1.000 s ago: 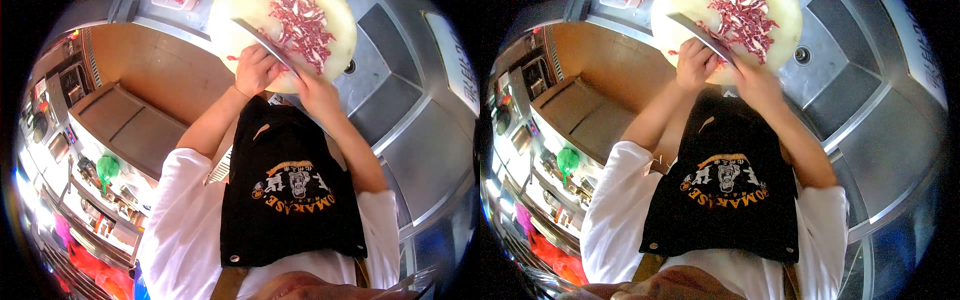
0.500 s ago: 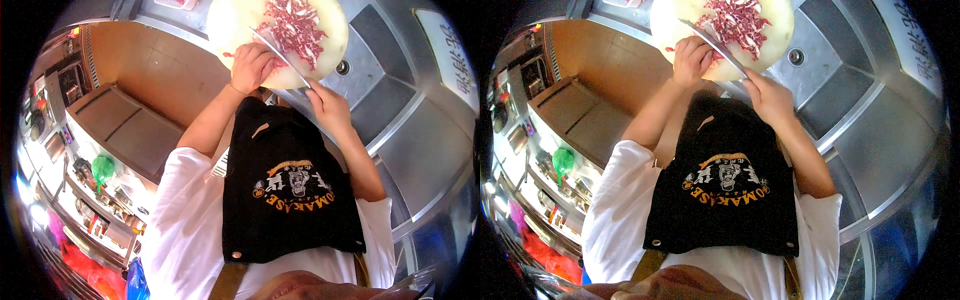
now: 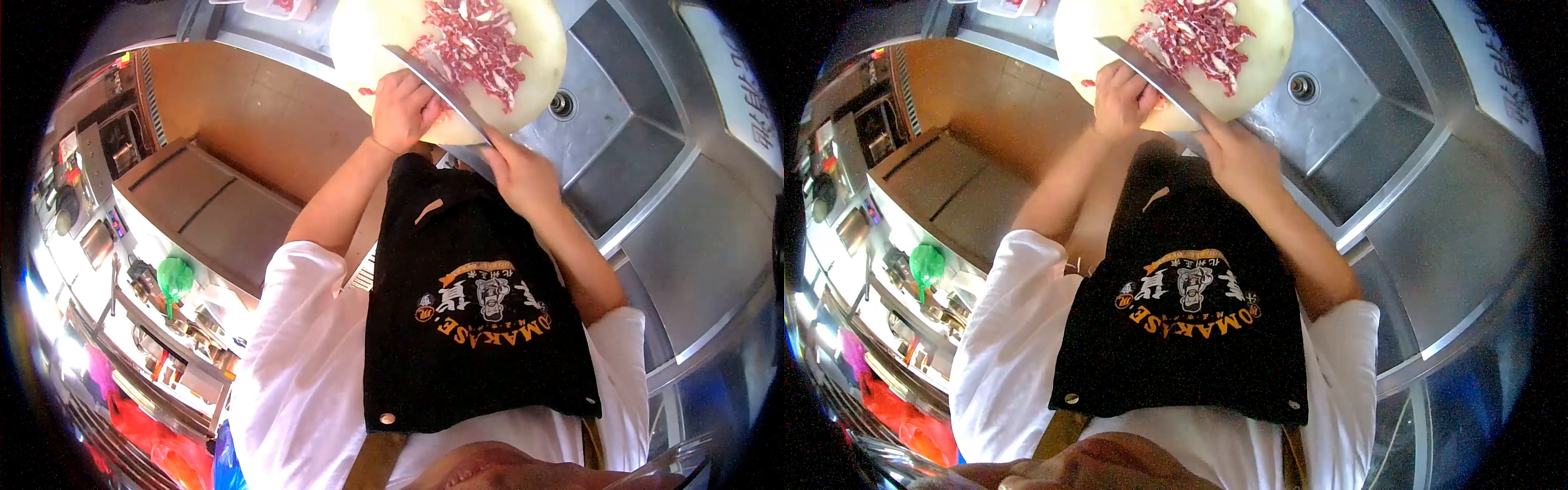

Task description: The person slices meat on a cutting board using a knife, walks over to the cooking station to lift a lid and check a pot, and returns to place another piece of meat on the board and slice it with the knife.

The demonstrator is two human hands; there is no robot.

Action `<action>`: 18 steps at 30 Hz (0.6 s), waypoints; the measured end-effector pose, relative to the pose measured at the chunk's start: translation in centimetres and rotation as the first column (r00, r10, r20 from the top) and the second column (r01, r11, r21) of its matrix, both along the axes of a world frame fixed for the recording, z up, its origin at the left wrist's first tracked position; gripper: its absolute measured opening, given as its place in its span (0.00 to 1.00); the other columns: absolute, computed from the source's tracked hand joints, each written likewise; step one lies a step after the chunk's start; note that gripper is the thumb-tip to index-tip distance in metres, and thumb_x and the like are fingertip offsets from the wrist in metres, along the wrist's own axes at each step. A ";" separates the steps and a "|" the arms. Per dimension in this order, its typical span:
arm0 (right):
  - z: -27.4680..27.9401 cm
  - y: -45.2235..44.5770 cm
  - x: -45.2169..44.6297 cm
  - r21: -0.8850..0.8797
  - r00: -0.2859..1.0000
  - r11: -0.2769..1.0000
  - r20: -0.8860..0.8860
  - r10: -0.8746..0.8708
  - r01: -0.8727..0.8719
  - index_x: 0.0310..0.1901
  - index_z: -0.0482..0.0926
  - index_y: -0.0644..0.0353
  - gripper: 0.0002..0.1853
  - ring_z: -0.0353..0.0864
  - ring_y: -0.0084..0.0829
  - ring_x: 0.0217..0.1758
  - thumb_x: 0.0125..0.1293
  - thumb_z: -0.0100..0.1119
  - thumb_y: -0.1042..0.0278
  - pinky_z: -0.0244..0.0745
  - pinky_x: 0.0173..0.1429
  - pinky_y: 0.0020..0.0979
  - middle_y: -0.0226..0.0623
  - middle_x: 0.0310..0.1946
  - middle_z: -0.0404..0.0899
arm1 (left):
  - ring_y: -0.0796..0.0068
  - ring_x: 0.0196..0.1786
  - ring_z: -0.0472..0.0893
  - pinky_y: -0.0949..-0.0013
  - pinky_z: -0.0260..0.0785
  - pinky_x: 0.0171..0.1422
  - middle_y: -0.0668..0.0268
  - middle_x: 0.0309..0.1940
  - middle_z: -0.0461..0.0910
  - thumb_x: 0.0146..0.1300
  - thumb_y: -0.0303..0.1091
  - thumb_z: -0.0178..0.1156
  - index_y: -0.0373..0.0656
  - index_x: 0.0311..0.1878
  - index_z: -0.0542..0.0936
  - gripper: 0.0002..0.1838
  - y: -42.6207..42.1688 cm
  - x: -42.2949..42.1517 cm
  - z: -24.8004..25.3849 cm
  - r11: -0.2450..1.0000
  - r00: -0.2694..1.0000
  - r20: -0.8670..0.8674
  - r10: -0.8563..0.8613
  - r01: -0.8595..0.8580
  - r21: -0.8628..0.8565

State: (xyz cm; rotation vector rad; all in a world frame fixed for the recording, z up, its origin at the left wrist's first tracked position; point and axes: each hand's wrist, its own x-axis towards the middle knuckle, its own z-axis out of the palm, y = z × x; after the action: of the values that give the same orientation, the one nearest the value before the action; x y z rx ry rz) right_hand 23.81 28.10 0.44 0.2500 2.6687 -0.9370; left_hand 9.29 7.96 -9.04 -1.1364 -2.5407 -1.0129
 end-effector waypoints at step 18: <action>-2.3 1.0 -12.3 -0.209 0.902 0.962 -0.357 -0.242 0.175 0.59 0.84 0.47 0.21 0.87 0.51 0.46 0.76 0.54 0.44 0.81 0.49 0.43 0.45 0.43 0.88 | 0.61 0.53 0.80 0.60 0.69 0.58 0.68 0.46 0.83 0.55 0.28 0.70 0.47 0.43 0.87 0.12 -0.3 0.0 0.8 0.996 0.999 0.034 0.006 -0.009 0.084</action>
State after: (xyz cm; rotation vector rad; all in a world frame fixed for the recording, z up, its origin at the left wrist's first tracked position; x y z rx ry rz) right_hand 11.52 29.07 -1.90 0.3538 2.9234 -1.4062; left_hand 9.32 7.64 -8.20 -1.0957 -2.5002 -1.1352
